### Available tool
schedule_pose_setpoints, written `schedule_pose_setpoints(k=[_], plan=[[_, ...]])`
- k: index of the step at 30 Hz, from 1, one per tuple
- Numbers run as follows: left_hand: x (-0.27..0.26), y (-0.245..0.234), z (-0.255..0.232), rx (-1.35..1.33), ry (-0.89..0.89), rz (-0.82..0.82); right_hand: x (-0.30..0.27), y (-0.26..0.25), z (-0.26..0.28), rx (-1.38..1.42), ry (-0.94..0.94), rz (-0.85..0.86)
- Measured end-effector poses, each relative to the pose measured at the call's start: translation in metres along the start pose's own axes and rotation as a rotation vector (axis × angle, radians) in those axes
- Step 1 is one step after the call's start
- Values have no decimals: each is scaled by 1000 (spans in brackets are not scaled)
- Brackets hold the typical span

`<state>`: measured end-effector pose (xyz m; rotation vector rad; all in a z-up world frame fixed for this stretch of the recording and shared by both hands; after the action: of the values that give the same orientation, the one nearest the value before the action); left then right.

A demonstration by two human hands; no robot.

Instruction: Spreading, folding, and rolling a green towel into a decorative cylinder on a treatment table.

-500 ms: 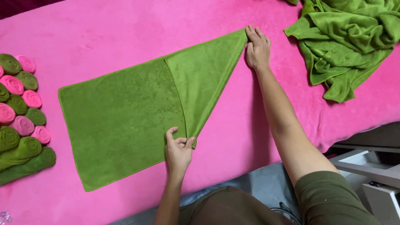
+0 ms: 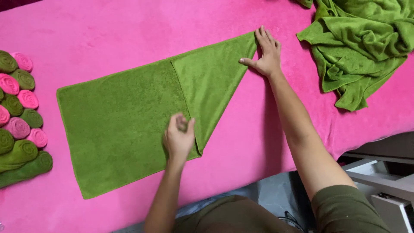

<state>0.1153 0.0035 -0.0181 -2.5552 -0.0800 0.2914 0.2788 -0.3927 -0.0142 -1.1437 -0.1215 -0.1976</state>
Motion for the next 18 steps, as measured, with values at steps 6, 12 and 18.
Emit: schedule_pose_setpoints(k=[6,12,18], plan=[[162,29,-22,252,389,-274,6,3,-8,33,-53,-99],[219,33,-32,414,451,-335,12,5,-17,90,-40,-158],[242,33,-21,413,378,-256,11,11,-26,97,-15,-171]])
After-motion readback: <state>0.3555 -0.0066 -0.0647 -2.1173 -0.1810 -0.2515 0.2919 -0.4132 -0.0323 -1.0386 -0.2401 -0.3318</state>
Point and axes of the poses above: each hand's wrist, its own x-axis towards the middle knuckle, its own y-axis out of the palm, z = x × y, the point moved 8 cm from there along x, towards the middle knuckle, and after that the axes turned 5 degrees about -x, right-handed, at the moved point
